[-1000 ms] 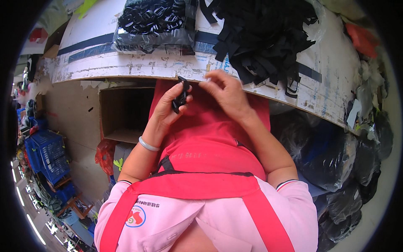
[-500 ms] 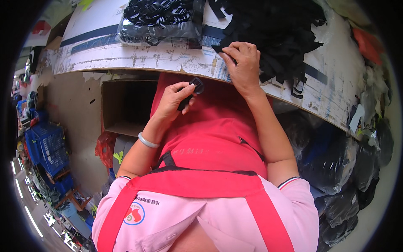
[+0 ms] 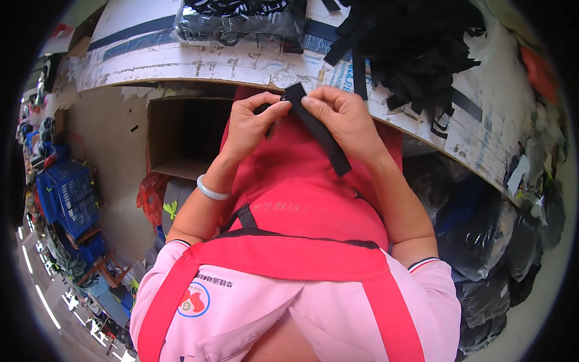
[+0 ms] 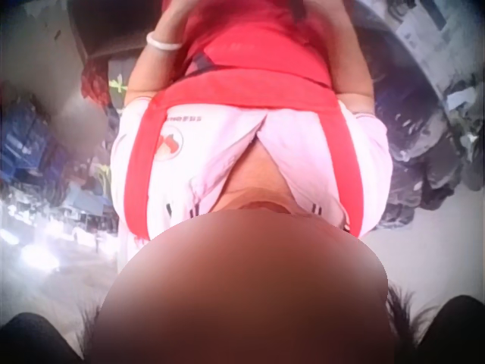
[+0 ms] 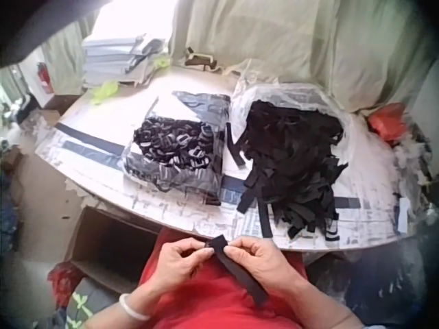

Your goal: The recorder is assembling plastic buckles by threading nylon straps through the buckle components.

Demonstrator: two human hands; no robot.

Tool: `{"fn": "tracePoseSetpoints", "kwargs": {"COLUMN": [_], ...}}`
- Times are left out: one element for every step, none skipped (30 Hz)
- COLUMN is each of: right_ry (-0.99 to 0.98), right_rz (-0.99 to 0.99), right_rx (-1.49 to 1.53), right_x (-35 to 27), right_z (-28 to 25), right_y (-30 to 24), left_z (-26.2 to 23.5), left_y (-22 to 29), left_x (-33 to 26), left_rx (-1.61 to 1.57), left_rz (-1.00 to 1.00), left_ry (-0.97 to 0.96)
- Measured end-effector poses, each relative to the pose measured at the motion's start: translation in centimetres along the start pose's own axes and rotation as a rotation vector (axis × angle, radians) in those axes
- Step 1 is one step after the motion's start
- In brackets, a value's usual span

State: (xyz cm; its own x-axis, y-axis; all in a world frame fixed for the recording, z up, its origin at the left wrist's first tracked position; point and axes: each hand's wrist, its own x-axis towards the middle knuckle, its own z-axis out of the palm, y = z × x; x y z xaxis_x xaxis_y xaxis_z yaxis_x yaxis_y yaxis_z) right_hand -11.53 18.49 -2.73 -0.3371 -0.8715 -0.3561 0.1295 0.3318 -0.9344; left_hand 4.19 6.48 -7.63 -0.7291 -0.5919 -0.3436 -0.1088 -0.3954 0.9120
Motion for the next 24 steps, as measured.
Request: {"fn": "tracePoseSetpoints", "kwargs": {"right_ry": [0.000, -0.029, -0.060, -0.058, -0.059, -0.082, -0.106, -0.103, -0.108, -0.113, -0.108, -0.108, -0.109, -0.108, -0.114, -0.119, -0.118, -0.123, -0.128, -0.127, -0.137, -0.147, -0.145, -0.149], "right_rz": [0.004, 0.101, 0.197, 0.250, 0.254, 0.269, 0.283, 0.286, 0.286, 0.286, 0.289, 0.282, 0.275, 0.277, 0.267, 0.258, 0.259, 0.268, 0.277, 0.279, 0.285, 0.290, 0.292, 0.298], "right_rx": [0.005, 0.071, 0.136, 0.155, 0.158, 0.169, 0.180, 0.183, 0.174, 0.165, 0.168, 0.187, 0.207, 0.209, 0.224, 0.239, 0.241, 0.208, 0.176, 0.178, 0.150, 0.121, 0.122, 0.131], "right_x": [-0.1, -0.3, -0.4, -0.4, -0.4, -0.3, -0.2, -0.1, 0.0, 0.1, 0.0, 0.1, 0.1, 0.1, 0.0, 0.0, 0.0, -0.1, -0.2, -0.2, -0.2, -0.3, -0.3, -0.4], "right_z": [0.1, 0.2, 0.2, 0.3, 0.3, 0.1, 0.0, 0.1, 0.1, 0.1, 0.1, 0.4, 0.5, 0.6, 0.7, 0.8, 0.8, 0.8, 0.9, 0.9, 0.8, 0.8, 0.7, 0.7], "right_y": [0.3, 0.6, 0.7, 0.8, 1.0, 1.1, 1.3, 1.5, 1.9, 2.2, 2.3, 2.3, 2.3, 2.4, 2.5, 2.6, 2.6, 2.5, 2.5, 2.6, 2.7, 2.8, 2.8, 2.8], "left_z": [0.1, 0.1, 0.1, -0.1, -0.2, -0.3, -0.4, -0.5, -0.4, -0.4, -0.2, -0.2, -0.2, -0.2, -0.2, -0.3, -0.3, -0.3, -0.3, -0.3, -0.2, -0.3, -0.3, -0.3], "left_y": [0.2, 0.3, 0.1, -0.2, -0.6, -0.8, -1.0, -1.2, -1.0, -0.8, -0.5, -0.3, -0.2, -0.2, -0.2, -0.2, -0.3, -0.3, -0.3, -0.4, -0.3, -0.2, -0.1, 0.0], "left_x": [-0.1, -0.3, -0.3, -0.3, -0.3, -0.1, 0.0, 0.0, 0.0, -0.1, -0.2, -0.3, -0.4, -0.5, -0.6, -0.5, -0.6, -0.6, -0.7, -0.8, -0.9, -0.9, -1.0, -1.0], "left_rx": [0.059, 0.118, 0.120, 0.194, 0.268, 0.268, 0.356, 0.442, 0.441, 0.500, 0.559, 0.560, 0.578, 0.597, 0.598, 0.602, 0.607, 0.607, 0.597, 0.587, 0.586, 0.583, 0.580, 0.579], "left_rz": [0.019, 0.038, 0.032, 0.143, 0.255, 0.250, 0.386, 0.522, 0.519, 0.564, 0.609, 0.607, 0.619, 0.630, 0.628, 0.637, 0.647, 0.644, 0.630, 0.616, 0.614, 0.596, 0.579, 0.578], "left_ry": [0.014, 0.027, 0.029, 0.028, 0.025, 0.022, 0.028, 0.034, 0.026, 0.016, 0.007, 0.005, -0.007, -0.018, -0.020, -0.025, -0.030, -0.033, -0.036, -0.039, -0.042, -0.036, -0.030, -0.030]}}
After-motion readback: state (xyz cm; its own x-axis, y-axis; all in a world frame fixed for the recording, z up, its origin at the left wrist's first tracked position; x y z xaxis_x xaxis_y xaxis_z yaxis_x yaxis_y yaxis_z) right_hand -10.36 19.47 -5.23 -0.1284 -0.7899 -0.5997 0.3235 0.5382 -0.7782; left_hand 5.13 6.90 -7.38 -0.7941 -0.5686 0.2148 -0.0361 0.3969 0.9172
